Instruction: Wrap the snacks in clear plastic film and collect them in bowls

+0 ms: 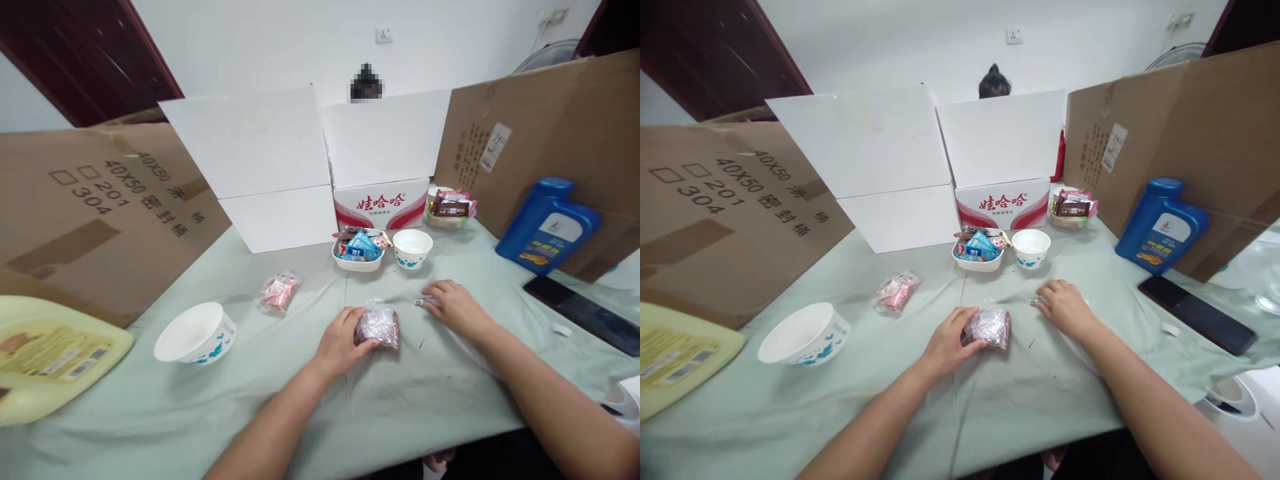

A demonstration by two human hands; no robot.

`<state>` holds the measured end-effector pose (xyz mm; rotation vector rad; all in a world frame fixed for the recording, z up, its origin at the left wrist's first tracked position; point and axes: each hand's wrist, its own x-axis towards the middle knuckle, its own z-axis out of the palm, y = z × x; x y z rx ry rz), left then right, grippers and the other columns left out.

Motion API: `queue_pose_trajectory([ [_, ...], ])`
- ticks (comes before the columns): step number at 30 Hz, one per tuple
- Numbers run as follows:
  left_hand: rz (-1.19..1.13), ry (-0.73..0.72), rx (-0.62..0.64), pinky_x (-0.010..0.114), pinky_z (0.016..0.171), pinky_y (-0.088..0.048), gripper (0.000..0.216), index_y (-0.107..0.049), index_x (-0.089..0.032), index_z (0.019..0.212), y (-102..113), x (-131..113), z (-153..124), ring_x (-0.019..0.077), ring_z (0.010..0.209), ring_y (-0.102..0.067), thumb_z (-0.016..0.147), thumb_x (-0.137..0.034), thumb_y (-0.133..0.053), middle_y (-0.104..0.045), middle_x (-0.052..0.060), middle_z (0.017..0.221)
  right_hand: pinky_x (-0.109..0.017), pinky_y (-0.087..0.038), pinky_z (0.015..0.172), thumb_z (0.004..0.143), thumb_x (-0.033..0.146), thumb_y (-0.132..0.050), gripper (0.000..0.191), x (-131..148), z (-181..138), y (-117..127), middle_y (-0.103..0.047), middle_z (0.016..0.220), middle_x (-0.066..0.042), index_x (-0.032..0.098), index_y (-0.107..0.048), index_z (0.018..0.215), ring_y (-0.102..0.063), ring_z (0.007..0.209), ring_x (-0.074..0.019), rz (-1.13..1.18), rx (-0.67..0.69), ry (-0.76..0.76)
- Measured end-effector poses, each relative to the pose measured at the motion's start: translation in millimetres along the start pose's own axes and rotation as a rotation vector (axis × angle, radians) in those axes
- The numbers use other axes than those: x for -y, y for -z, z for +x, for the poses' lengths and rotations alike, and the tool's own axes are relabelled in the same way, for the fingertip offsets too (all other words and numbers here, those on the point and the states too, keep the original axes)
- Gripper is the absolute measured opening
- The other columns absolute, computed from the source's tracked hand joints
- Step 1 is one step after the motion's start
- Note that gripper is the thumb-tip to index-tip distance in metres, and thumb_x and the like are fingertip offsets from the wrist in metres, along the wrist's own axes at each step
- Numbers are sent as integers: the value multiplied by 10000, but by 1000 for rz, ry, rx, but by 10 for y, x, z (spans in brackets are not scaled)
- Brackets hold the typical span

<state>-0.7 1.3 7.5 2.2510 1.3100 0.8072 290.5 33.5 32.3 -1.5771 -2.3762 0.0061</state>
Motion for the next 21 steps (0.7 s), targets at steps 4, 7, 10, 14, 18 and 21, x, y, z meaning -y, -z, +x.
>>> queue_pose_trajectory([
  [4,-134,-37,7,360,914,-491,423,-584,-197,1135,-25,-42,-4,226,1041,-580,760,-325,-732,-579,79,1127,-462,-425,1004,830,479,-639,701,531,-60,-235,-508,1342,-180,174,-388,1409,-472,1233,-294,330,-131,311],
  [7,-205,-41,2,311,819,-509,359,-606,-199,1094,10,-1,3,194,949,-596,756,-246,-717,-599,59,1065,-469,-453,939,820,419,-663,680,789,-63,-318,-563,1252,-168,187,-400,1403,-521,1132,-291,388,-76,409],
  [10,-231,-20,-39,285,771,-499,264,-642,-199,1028,145,91,38,166,853,-603,767,-163,-660,-626,33,938,-401,-488,824,901,266,-538,250,736,-13,-291,-639,1002,-104,216,-603,1137,-577,938,-234,445,-155,379],
  [14,-195,-28,-118,289,800,-490,185,-671,-193,928,369,254,90,167,864,-613,782,-122,-583,-642,35,897,-350,-493,759,918,247,-464,135,476,44,-196,-639,862,-62,229,-598,906,-599,839,-206,580,-363,202],
  [18,-19,17,-62,306,818,-495,251,-666,-194,959,455,392,98,178,891,-612,757,-91,-558,-644,44,941,-327,-486,730,849,232,-480,84,298,56,-163,-633,829,-46,218,-563,844,-598,798,-202,518,-312,45],
  [21,236,50,-95,368,845,-482,170,-667,-194,939,423,425,84,222,919,-585,798,-158,-581,-654,56,921,-343,-479,758,712,139,-491,114,192,64,-161,-625,811,-57,206,-556,777,-588,814,-221,345,-124,22],
])
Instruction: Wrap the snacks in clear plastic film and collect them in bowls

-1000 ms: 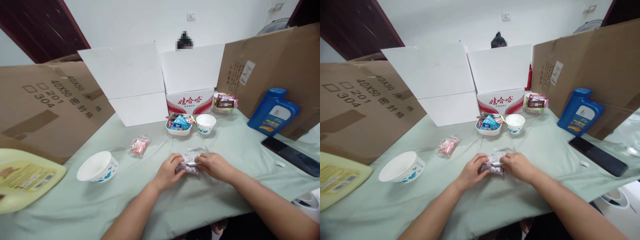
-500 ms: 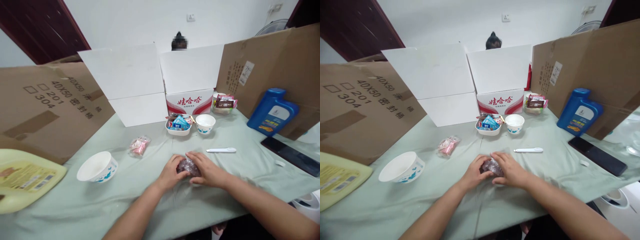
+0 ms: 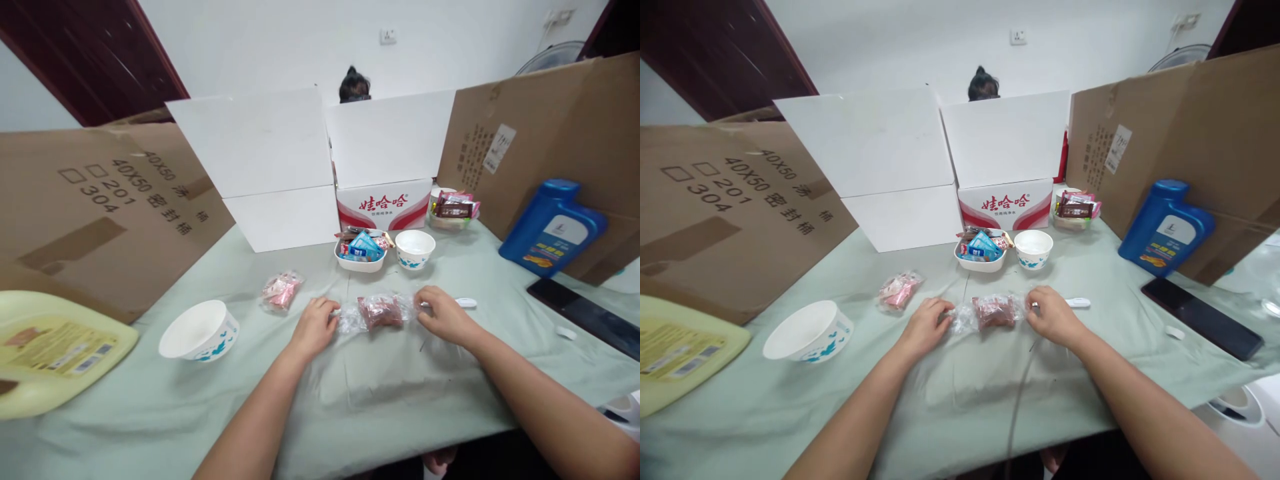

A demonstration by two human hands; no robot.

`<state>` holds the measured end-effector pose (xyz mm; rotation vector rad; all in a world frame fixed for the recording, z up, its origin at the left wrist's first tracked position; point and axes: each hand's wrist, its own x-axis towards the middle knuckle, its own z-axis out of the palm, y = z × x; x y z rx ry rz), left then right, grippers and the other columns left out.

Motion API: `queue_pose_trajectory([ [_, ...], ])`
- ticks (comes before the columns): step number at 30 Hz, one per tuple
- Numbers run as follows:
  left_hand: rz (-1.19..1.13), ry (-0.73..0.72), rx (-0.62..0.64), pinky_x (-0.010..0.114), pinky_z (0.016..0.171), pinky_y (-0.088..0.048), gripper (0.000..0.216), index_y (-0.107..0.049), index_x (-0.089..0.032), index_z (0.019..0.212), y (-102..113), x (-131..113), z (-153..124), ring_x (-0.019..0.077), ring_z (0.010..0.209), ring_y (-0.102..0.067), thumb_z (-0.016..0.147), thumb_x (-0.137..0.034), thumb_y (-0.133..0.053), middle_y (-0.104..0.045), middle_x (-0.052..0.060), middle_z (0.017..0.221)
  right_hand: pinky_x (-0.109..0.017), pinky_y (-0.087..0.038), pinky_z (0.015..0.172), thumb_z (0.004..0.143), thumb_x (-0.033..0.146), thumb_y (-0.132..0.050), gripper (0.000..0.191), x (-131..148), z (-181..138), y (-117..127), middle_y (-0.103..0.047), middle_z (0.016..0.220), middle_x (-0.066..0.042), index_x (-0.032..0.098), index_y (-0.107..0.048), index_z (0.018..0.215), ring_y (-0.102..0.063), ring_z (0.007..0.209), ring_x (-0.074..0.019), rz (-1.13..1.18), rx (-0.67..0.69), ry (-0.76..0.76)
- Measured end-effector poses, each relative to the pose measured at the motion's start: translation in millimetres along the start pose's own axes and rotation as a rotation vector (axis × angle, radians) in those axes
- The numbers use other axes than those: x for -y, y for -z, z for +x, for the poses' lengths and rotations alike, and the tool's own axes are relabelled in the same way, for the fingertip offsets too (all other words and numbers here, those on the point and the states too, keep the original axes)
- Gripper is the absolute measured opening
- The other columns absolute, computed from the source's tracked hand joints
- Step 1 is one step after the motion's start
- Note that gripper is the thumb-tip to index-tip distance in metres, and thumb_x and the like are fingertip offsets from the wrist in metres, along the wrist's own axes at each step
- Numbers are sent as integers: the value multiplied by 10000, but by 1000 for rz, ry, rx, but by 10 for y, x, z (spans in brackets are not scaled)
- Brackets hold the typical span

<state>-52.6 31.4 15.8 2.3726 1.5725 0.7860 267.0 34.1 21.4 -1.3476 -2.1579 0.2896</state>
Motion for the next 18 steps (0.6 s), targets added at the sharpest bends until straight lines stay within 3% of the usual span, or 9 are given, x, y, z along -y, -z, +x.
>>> queue_pose_trajectory([
  [2,102,-15,-64,417,890,-455,159,-665,-194,971,-45,-28,-10,255,991,-562,863,-235,-556,-663,72,968,-381,-478,812,663,101,-468,232,-45,7,39,-633,881,-92,191,-584,842,-589,888,-253,-95,-15,-58],
  [5,133,-66,-101,462,962,-403,303,-592,-181,1183,-140,-109,-14,282,1133,-516,916,-303,-514,-640,100,1150,-457,-433,954,738,97,-423,372,-10,6,100,-604,1106,-149,172,-576,1068,-544,1087,-289,-105,-329,-84],
  [7,145,-113,-67,476,992,-372,399,-528,-170,1275,-208,-166,-13,290,1188,-488,901,-306,-548,-608,117,1225,-470,-406,1007,835,144,-404,349,84,-3,104,-582,1177,-148,191,-549,1150,-515,1160,-284,-44,-452,2],
  [10,175,-173,-3,456,977,-373,391,-556,-178,1240,-273,-224,-14,278,1131,-510,859,-249,-602,-629,102,1138,-421,-442,993,924,239,-402,320,218,-14,9,-557,1260,-136,210,-524,1219,-513,1199,-257,-3,-293,129],
  [13,195,-190,-17,415,904,-404,255,-638,-197,1080,-266,-239,-22,247,987,-536,846,-141,-553,-637,65,945,-382,-495,912,914,247,-450,398,219,-4,-135,-522,1326,-151,173,-488,1303,-548,1171,-262,-99,-22,41],
  [16,201,-181,-106,403,848,-421,261,-651,-183,1006,-210,-238,-31,241,908,-532,830,-77,-491,-619,66,871,-349,-515,824,889,204,-473,347,143,17,-198,-621,1151,-122,169,-576,1219,-632,988,-238,-190,163,-67],
  [18,178,-190,-153,391,812,-434,251,-649,-178,964,-152,-255,-39,239,877,-530,821,-68,-476,-608,66,841,-331,-506,808,907,196,-446,256,124,23,-165,-649,1022,-96,186,-653,1058,-635,919,-216,-198,137,-28],
])
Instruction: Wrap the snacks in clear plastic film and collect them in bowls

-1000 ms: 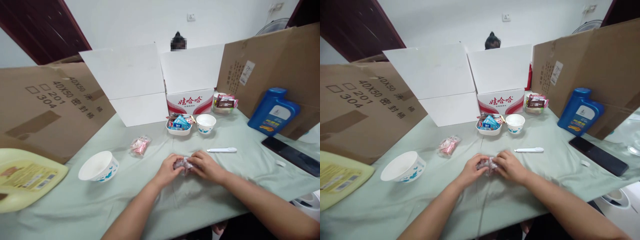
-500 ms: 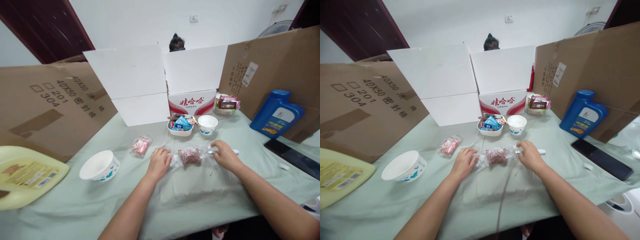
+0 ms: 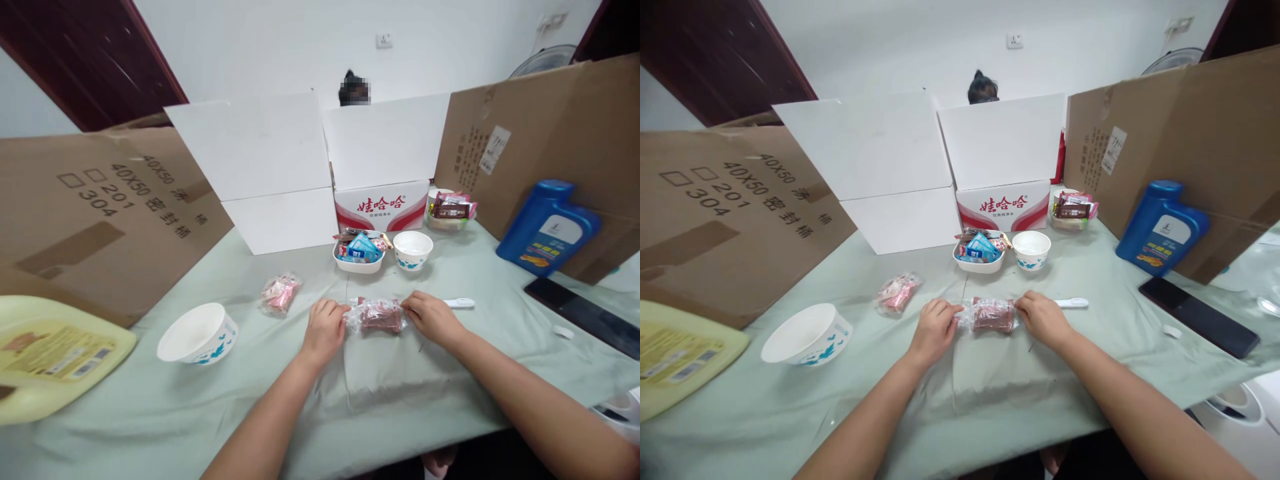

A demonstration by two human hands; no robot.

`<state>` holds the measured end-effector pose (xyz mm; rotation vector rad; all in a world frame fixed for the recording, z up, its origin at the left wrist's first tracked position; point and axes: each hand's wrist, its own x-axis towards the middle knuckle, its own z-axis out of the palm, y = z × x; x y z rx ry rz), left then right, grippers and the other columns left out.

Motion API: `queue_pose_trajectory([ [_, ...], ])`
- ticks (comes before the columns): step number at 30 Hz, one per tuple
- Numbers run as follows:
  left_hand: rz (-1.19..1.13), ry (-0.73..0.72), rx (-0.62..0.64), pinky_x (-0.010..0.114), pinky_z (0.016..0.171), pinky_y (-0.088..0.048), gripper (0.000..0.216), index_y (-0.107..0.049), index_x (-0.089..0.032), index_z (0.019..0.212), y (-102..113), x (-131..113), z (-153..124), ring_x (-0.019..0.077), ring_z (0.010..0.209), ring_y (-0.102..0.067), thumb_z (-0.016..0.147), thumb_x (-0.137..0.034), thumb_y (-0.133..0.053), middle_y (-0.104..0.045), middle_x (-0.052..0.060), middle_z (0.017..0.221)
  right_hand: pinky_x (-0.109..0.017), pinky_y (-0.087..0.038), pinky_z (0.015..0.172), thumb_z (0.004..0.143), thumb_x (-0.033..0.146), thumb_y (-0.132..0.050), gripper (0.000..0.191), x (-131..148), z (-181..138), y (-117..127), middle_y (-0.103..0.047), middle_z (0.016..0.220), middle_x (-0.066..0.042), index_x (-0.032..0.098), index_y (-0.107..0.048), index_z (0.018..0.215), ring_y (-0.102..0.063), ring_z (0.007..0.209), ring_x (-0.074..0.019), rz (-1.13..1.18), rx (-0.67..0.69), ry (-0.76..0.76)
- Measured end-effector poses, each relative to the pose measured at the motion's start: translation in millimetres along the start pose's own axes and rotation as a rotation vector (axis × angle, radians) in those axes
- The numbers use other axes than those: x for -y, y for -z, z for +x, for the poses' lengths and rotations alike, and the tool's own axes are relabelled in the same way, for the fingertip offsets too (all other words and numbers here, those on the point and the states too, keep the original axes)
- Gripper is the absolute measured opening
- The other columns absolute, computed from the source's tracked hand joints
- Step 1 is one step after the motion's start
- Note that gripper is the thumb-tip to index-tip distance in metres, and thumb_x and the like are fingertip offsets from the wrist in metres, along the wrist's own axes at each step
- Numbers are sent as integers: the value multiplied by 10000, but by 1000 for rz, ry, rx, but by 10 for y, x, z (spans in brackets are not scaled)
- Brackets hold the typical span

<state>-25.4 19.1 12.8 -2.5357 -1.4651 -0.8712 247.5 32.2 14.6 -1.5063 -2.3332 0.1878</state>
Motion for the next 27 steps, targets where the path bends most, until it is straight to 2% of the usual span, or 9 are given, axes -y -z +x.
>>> queue_pose_trajectory([
  [5,-174,-53,-5,363,784,-463,228,-621,-197,864,323,-124,7,219,876,-541,824,-74,-433,-604,67,865,-481,-419,969,862,189,-504,138,69,-115,320,-578,1250,-135,206,-640,845,-493,1198,-304,16,-280,224],
  [7,-276,-126,122,366,839,-465,248,-615,-214,875,513,-199,-16,213,931,-564,810,-65,-428,-630,60,919,-478,-390,1007,836,157,-508,130,118,-211,500,-566,1292,-110,216,-623,825,-449,1264,-298,78,-151,343],
  [9,-348,-215,343,362,892,-455,237,-622,-236,875,682,-271,-63,205,950,-592,785,-73,-476,-657,27,921,-401,-439,946,817,180,-544,104,172,-314,659,-633,1186,-84,228,-626,859,-549,1154,-260,177,109,401],
  [12,-355,-221,629,304,784,-485,126,-639,-257,869,781,-352,-150,194,830,-632,761,-194,-626,-675,-15,845,-282,-482,685,785,328,-649,183,255,-417,765,-705,903,-30,242,-644,946,-658,786,-194,284,478,322],
  [14,-291,-132,662,269,674,-480,70,-636,-246,853,711,-379,-193,185,746,-631,792,-281,-640,-666,-11,808,-264,-436,586,834,392,-608,200,295,-418,722,-707,781,-26,236,-662,946,-651,674,-189,222,541,228],
  [18,-75,30,525,270,647,-479,167,-619,-208,876,393,-345,-219,178,698,-629,882,-156,-460,-637,40,878,-294,-411,592,947,289,-407,300,282,-304,487,-716,759,-98,187,-679,871,-677,718,-246,-165,403,22],
  [20,1,81,461,291,669,-497,245,-601,-207,1054,263,-304,-215,201,748,-652,853,-132,-482,-636,72,1000,-304,-431,613,949,296,-409,296,245,-248,378,-730,835,-122,166,-661,1035,-689,775,-267,-264,309,-57],
  [24,104,188,161,405,799,-518,651,-321,-171,1414,188,-264,-190,348,1126,-579,822,-232,-587,-415,208,1417,-332,-486,644,936,335,-447,545,215,-212,236,-723,945,-131,132,-360,1434,-689,814,-269,-204,51,-110],
  [27,87,165,-96,427,859,-499,490,-389,-160,1352,203,-286,-170,336,1181,-537,883,-231,-511,-427,208,1397,-388,-520,793,916,306,-482,496,254,-208,125,-673,1081,-133,188,-417,1394,-646,981,-266,-51,-100,68],
])
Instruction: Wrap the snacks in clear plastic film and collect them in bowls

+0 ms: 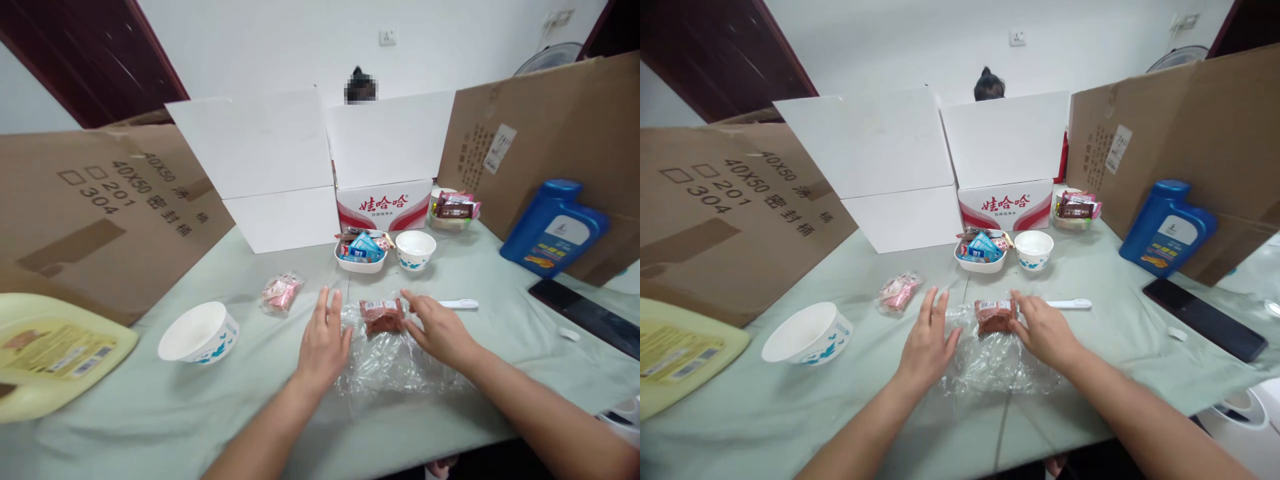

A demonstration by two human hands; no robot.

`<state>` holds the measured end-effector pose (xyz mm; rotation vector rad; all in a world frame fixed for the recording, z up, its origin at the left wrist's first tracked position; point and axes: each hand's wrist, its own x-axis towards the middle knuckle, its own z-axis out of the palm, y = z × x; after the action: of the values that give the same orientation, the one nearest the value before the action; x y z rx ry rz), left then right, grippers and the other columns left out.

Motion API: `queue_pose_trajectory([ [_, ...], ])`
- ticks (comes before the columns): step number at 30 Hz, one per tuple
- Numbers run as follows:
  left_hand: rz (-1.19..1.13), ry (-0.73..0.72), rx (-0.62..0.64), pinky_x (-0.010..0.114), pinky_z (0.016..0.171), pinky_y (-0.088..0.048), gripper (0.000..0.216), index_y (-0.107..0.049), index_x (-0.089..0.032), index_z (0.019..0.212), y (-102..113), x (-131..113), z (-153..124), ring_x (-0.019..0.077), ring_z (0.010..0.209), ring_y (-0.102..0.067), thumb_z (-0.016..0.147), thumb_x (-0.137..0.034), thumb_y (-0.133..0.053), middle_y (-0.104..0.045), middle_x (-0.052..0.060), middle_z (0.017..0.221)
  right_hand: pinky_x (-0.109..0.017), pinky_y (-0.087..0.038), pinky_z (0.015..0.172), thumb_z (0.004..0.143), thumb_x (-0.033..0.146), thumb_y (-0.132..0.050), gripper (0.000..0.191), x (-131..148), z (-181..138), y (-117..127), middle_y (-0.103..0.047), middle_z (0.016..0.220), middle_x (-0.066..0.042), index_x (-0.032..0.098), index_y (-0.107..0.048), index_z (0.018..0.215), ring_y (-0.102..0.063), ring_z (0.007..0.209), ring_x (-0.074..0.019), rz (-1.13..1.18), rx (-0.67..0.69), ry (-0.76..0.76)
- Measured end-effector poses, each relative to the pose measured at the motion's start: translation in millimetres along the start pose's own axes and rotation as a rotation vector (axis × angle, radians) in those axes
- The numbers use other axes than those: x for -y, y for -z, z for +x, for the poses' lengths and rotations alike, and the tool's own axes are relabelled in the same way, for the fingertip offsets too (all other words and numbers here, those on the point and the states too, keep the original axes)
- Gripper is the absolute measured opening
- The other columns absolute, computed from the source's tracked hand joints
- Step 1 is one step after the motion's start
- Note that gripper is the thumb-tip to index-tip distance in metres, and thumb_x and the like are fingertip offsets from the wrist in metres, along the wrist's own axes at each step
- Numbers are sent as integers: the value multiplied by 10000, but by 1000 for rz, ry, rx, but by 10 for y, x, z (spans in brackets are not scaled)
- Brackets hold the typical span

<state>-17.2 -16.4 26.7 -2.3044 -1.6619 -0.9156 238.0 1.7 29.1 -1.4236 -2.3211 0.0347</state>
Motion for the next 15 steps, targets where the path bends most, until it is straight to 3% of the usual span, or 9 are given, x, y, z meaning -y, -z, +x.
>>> queue_pose_trajectory([
  [2,-109,-173,52,356,804,-509,238,-553,-195,1122,-9,-29,-3,245,1000,-616,915,-183,-437,-607,125,1122,-443,-485,930,883,283,-539,450,29,10,-93,-610,1215,-130,225,-490,1327,-567,1143,-273,116,-2,175],
  [5,-229,-438,341,298,714,-505,129,-595,-218,865,-56,-76,-20,183,808,-606,900,-174,-479,-618,36,836,-495,-421,1022,816,238,-611,569,30,64,-218,-496,1377,-143,227,-456,1363,-450,1285,-291,192,46,260],
  [7,-228,-434,451,330,751,-511,60,-600,-217,885,-79,-99,-22,208,869,-590,830,-211,-625,-619,37,893,-495,-415,1023,812,220,-601,607,10,136,-248,-467,1408,-163,206,-421,1392,-440,1294,-292,189,63,220],
  [10,-212,-338,502,416,860,-503,393,-596,-216,984,-80,-94,-6,268,1021,-556,663,-248,-821,-609,59,1056,-434,-449,965,880,221,-516,424,-5,288,-201,-591,1277,-151,175,-509,1301,-551,1160,-255,167,124,188],
  [15,-214,-251,540,572,1048,-365,768,-550,-232,1194,-91,20,-16,392,1338,-353,521,-335,-905,-463,143,1376,-308,-475,759,900,203,-445,220,-25,595,-84,-718,908,-83,168,-652,965,-657,839,-207,153,153,36],
])
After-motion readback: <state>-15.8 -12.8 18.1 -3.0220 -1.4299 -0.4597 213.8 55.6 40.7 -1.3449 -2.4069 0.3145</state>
